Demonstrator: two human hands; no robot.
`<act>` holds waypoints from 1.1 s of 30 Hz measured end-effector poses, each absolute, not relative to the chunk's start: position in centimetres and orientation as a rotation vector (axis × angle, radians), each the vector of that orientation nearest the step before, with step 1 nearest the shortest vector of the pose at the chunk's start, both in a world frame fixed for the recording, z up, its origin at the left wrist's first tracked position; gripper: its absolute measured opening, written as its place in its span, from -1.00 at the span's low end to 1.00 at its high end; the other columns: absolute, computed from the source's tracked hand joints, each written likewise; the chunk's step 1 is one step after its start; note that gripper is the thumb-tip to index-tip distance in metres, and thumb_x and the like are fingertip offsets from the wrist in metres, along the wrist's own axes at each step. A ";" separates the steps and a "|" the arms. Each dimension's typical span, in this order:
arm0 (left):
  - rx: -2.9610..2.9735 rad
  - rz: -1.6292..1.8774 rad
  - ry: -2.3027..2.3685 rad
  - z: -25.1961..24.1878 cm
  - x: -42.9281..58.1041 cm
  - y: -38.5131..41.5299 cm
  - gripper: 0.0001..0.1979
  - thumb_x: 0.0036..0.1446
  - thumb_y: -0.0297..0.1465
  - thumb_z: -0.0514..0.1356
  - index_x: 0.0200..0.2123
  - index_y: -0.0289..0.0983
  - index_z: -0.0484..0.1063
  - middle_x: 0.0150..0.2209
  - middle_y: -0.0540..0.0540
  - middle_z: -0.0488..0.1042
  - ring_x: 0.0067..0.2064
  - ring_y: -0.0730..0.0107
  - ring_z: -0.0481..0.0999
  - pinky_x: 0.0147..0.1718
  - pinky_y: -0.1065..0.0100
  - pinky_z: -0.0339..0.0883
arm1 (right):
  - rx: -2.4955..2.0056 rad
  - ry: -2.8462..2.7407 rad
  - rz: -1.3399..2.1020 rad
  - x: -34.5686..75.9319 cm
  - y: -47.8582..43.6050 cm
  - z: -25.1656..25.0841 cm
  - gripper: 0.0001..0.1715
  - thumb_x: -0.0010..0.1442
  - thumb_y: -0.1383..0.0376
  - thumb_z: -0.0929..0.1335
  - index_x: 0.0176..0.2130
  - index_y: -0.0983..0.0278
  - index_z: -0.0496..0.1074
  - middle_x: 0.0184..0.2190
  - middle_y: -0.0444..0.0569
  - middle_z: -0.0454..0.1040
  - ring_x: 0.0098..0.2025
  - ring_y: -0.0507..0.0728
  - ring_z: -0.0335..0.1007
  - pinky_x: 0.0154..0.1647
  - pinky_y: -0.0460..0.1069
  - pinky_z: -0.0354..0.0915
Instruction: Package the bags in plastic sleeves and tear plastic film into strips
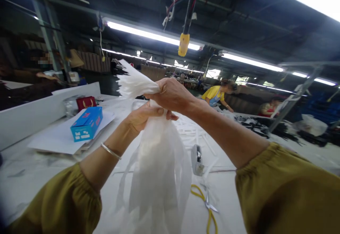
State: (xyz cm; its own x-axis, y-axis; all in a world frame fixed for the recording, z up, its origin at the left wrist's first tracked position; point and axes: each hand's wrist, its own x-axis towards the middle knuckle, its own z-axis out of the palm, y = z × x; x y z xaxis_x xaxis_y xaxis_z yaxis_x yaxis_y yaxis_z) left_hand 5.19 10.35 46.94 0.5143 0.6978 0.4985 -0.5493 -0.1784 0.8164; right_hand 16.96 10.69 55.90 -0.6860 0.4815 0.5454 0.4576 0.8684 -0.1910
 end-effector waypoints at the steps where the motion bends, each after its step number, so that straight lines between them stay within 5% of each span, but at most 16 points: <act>1: 1.333 1.129 0.176 46.7 5.3 10.6 -0.83 -0.15 -0.41 0.38 -0.47 -0.33 0.47 -0.50 -0.04 0.47 -0.33 0.27 0.53 -0.19 0.21 0.40 | -0.727 -2.425 0.155 17.0 10.9 55.7 -0.64 0.11 0.13 0.32 -0.53 0.33 0.47 -0.63 -0.17 0.35 -0.53 -0.02 0.28 -0.47 -0.11 0.17; 4: 1.281 1.182 0.240 46.0 5.5 11.3 -0.86 -0.18 -0.48 0.37 -0.56 -0.34 0.45 -0.55 0.00 0.44 -0.37 0.33 0.51 -0.22 0.23 0.39 | -0.792 -2.386 0.351 17.0 11.3 54.9 -0.60 0.15 0.09 0.29 -0.46 0.32 0.52 -0.62 -0.14 0.42 -0.57 -0.02 0.31 -0.52 -0.12 0.18; 14: 1.407 1.102 0.174 46.0 5.5 12.6 -0.87 -0.14 -0.55 0.34 -0.45 -0.36 0.47 -0.47 -0.01 0.49 -0.27 0.27 0.56 -0.10 0.23 0.38 | -0.783 -2.204 0.254 17.3 12.4 53.9 -0.59 0.16 0.07 0.31 -0.48 0.31 0.51 -0.61 -0.13 0.43 -0.58 -0.01 0.31 -0.51 -0.10 0.20; 33: 1.528 0.790 0.449 40.2 4.3 15.3 -0.77 -0.20 -0.41 0.39 -0.40 -0.31 0.47 -0.44 -0.03 0.50 -0.14 0.11 0.55 -0.10 0.20 0.39 | -0.873 -1.915 0.477 18.1 14.9 51.2 -0.62 0.16 0.08 0.33 -0.49 0.33 0.46 -0.47 0.00 0.55 -0.42 0.10 0.44 -0.40 -0.02 0.34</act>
State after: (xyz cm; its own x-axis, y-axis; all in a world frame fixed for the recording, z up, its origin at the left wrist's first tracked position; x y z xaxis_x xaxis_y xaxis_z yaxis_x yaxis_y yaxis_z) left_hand 4.30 15.29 40.24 0.6849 0.6967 0.2136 -0.1734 -0.1289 0.9764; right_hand 18.12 14.88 51.24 -0.2997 0.7419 0.5999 0.3734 0.6698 -0.6418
